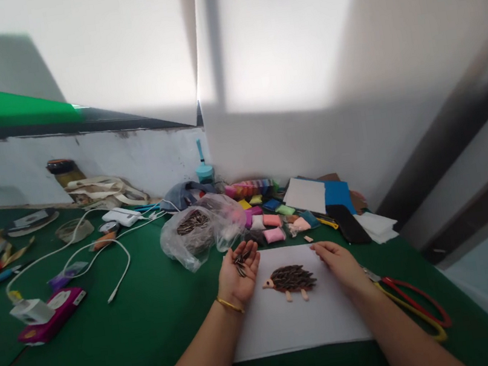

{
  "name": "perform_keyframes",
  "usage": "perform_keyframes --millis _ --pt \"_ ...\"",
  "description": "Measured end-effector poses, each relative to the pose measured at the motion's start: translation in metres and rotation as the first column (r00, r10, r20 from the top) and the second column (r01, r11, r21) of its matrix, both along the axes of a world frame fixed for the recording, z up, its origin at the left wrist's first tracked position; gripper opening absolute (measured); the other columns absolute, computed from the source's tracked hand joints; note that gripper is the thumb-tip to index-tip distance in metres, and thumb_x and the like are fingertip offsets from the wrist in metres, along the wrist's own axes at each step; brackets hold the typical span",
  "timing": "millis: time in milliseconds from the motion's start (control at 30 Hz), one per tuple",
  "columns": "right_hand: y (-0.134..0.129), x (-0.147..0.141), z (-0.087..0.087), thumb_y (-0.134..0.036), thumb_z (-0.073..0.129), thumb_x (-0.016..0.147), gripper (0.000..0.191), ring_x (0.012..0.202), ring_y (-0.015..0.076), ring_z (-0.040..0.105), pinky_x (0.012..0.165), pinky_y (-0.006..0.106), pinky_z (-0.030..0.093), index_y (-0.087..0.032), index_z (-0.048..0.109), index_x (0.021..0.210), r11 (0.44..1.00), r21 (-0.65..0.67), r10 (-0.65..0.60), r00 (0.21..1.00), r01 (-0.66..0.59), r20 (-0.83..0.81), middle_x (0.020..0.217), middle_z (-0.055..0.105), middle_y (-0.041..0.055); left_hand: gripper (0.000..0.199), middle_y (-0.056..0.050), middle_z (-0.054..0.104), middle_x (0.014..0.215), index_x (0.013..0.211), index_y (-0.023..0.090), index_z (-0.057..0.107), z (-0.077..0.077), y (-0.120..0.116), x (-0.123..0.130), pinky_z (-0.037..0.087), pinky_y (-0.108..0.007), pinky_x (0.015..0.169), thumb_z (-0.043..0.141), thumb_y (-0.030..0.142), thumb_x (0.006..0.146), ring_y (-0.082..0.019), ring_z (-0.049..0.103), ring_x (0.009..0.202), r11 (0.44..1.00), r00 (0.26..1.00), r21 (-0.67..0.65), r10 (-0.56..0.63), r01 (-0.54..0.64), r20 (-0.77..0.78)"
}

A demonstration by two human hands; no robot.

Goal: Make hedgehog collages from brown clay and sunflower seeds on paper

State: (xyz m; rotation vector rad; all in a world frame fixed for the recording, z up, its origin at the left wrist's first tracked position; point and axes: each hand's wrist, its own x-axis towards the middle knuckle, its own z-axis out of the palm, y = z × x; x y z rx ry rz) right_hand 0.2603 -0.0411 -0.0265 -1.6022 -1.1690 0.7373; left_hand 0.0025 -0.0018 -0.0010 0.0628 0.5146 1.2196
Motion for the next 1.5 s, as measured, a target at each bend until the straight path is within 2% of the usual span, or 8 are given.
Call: perform_keyframes --millis 200,367,600,833,1300,1400,1500 --pt "-0.002 -0.006 0.007 -0.046 0.053 0.074 0.035 0.077 0.0196 0.058 0.065 0.027 0.042 -0.017 0.067 0.087 1.000 -0.005 0.028 0.999 -0.028 0.044 0.087 0.067 0.0056 0.027 -0.014 0.067 0.094 0.089 0.011 0.061 -0.002 0.002 0.000 0.051 -0.040 0.082 0.039 0.026 0.090 -0.025 0.062 0.099 1.000 1.000 -0.004 0.009 -0.009 -0.021" --pt "0.000 -0.007 0.007 -0.046 0.052 0.075 0.033 0.080 0.0219 0.060 0.072 0.030 0.044 -0.017 0.066 0.080 0.995 0.007 0.100 0.987 -0.101 0.128 0.081 0.068 0.0051 0.027 -0.015 0.067 0.094 0.089 0.011 0.061 -0.004 0.002 0.000 0.052 -0.040 0.082 0.038 0.027 0.090 -0.025 0.063 0.098 1.000 1.000 -0.003 0.004 -0.004 -0.025" --pt "0.000 -0.002 0.004 -0.038 0.054 0.074 0.026 0.089 0.0229 0.060 0.083 0.035 0.043 -0.019 0.070 0.083 0.955 -0.065 0.294 0.893 -0.290 0.341 0.089 0.068 0.0067 0.026 -0.014 0.067 0.094 0.089 0.012 0.061 -0.005 0.003 -0.001 0.052 -0.040 0.081 0.040 0.028 0.089 -0.025 0.063 0.098 1.000 1.000 -0.001 -0.011 0.011 -0.014" --pt "0.000 -0.003 0.002 -0.033 0.054 0.076 0.023 0.086 0.0213 0.059 0.081 0.034 0.043 -0.019 0.070 0.083 0.929 -0.102 0.368 0.855 -0.356 0.366 0.087 0.067 0.0063 0.027 -0.014 0.067 0.094 0.089 0.011 0.061 -0.004 0.002 0.001 0.051 -0.040 0.083 0.040 0.028 0.089 -0.025 0.062 0.099 1.000 0.999 -0.014 -0.005 0.004 -0.033" --pt "0.001 -0.012 0.005 -0.037 0.049 0.078 0.027 0.084 0.0207 0.057 0.077 0.031 0.040 -0.020 0.071 0.079 0.926 -0.137 0.373 0.812 -0.351 0.449 0.083 0.066 0.0050 0.029 -0.015 0.067 0.094 0.087 0.010 0.061 -0.007 0.001 0.002 0.051 -0.039 0.082 0.041 0.030 0.089 -0.025 0.063 0.098 0.999 0.999 -0.032 -0.007 0.006 -0.037" --pt "0.001 -0.012 0.005 -0.038 0.050 0.077 0.027 0.084 0.0212 0.058 0.077 0.031 0.041 -0.021 0.070 0.078 0.929 -0.125 0.367 0.825 -0.349 0.430 0.083 0.067 0.0053 0.029 -0.015 0.067 0.093 0.087 0.010 0.061 -0.008 0.002 0.001 0.051 -0.039 0.082 0.041 0.031 0.089 -0.025 0.063 0.097 1.000 0.999 -0.028 -0.010 0.009 -0.031" --pt "0.001 -0.010 0.005 -0.040 0.050 0.077 0.029 0.087 0.0224 0.059 0.081 0.033 0.042 -0.020 0.070 0.082 0.949 -0.084 0.312 0.880 -0.302 0.358 0.088 0.069 0.0064 0.030 -0.015 0.067 0.093 0.089 0.010 0.061 -0.008 0.001 0.001 0.051 -0.039 0.082 0.040 0.031 0.089 -0.025 0.063 0.097 1.000 1.000 -0.024 -0.008 0.007 -0.030"
